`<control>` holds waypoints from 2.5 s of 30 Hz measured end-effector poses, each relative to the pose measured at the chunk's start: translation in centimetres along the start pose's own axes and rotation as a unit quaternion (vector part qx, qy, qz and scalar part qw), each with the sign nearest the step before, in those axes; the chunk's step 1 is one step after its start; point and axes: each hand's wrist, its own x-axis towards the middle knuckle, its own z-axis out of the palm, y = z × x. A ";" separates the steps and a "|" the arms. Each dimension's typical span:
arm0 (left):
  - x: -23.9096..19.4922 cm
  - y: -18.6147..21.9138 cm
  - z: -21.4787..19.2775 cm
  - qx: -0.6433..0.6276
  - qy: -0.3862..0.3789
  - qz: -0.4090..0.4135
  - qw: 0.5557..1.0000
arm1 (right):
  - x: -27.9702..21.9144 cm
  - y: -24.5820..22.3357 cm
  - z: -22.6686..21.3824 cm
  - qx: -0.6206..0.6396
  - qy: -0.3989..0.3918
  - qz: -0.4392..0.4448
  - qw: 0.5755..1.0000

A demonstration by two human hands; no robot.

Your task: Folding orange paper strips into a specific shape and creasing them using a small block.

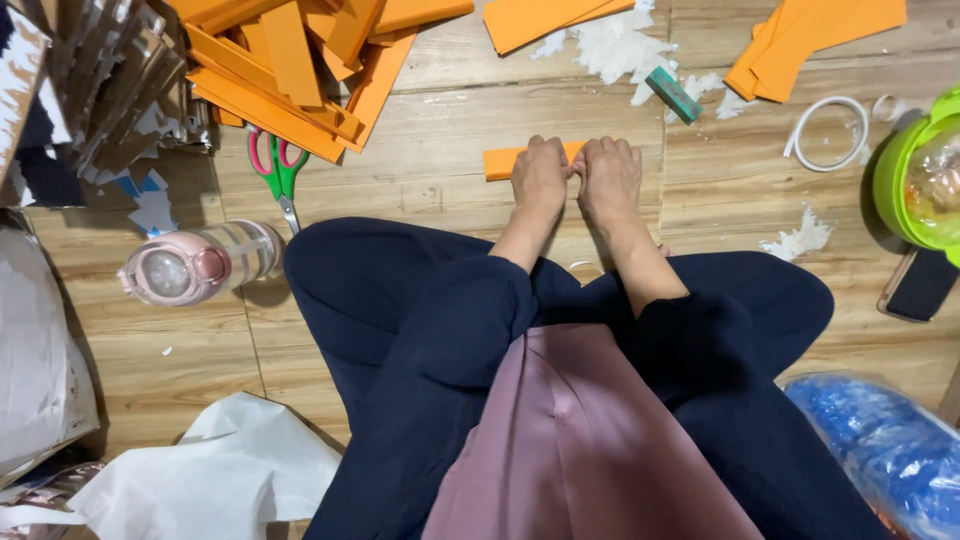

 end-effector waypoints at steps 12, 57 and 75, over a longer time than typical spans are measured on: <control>0.0 0.2 -1.5 0.025 0.001 -0.014 1.000 | -0.9 3.2 -1.7 0.235 0.029 0.031 0.971; -0.5 2.5 -1.8 0.060 -0.011 -0.083 0.995 | 0.6 8.1 -1.3 0.255 -0.020 0.275 0.927; -1.8 2.7 -1.8 0.087 0.011 -0.026 0.996 | -4.6 -2.5 -1.5 -0.151 -0.069 -0.049 0.985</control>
